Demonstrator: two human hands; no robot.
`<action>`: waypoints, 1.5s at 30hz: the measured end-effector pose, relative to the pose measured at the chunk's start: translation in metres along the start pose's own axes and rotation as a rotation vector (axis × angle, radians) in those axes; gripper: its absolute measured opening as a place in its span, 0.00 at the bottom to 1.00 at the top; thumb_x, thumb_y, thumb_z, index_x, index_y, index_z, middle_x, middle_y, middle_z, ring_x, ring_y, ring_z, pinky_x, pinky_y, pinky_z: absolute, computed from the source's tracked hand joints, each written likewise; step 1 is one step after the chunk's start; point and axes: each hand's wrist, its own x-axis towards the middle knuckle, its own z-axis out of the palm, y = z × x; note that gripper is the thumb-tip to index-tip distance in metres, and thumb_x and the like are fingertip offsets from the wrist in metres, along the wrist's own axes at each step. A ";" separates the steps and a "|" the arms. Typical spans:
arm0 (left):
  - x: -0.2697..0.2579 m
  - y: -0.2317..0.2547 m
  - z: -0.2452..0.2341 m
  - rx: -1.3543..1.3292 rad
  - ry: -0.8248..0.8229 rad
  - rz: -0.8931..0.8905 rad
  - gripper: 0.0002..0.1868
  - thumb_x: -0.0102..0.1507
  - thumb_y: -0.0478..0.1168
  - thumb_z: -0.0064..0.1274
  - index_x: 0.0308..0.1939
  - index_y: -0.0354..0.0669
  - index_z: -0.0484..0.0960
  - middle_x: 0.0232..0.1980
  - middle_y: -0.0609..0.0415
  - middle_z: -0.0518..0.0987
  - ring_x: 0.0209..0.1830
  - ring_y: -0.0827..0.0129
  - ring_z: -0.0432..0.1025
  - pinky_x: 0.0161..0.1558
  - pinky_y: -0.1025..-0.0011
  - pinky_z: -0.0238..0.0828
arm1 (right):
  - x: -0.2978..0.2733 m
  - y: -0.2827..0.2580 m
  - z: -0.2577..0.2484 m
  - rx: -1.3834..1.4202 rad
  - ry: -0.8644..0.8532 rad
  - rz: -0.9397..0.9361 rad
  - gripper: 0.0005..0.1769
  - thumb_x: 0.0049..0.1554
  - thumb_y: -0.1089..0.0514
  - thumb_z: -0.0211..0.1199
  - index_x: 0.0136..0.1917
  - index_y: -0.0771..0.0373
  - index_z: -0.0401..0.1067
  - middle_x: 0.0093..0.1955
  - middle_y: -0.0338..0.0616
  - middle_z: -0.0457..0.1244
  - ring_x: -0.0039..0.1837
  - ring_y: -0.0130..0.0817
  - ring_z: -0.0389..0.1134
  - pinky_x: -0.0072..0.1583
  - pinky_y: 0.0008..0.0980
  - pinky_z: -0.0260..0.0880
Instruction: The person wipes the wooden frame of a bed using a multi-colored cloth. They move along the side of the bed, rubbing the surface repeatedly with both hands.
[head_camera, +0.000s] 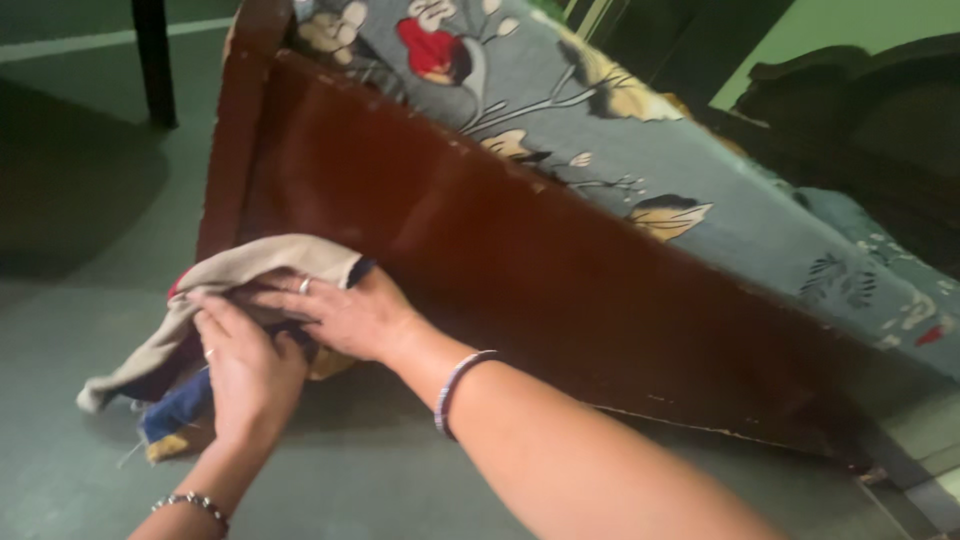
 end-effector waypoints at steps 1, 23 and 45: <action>0.001 0.025 -0.002 -0.027 -0.010 0.074 0.52 0.58 0.33 0.56 0.77 0.17 0.42 0.72 0.14 0.55 0.72 0.25 0.55 0.71 0.51 0.57 | -0.007 0.006 -0.024 -0.237 0.019 -0.013 0.38 0.51 0.44 0.61 0.74 0.40 0.61 0.77 0.30 0.55 0.78 0.29 0.53 0.74 0.48 0.54; -0.016 -0.023 0.047 0.193 -0.201 0.026 0.54 0.53 0.30 0.52 0.78 0.18 0.38 0.75 0.17 0.51 0.74 0.25 0.48 0.72 0.48 0.50 | -0.018 0.001 0.065 -0.023 0.046 0.161 0.31 0.69 0.51 0.49 0.83 0.47 0.54 0.85 0.32 0.51 0.85 0.27 0.51 0.82 0.32 0.53; 0.025 0.159 -0.011 -0.276 -0.100 0.427 0.25 0.63 0.41 0.57 0.61 0.34 0.73 0.58 0.38 0.73 0.60 0.44 0.67 0.60 0.52 0.64 | -0.099 0.026 -0.158 -0.446 0.106 0.404 0.55 0.44 0.49 0.69 0.82 0.47 0.52 0.83 0.41 0.48 0.84 0.46 0.45 0.77 0.52 0.52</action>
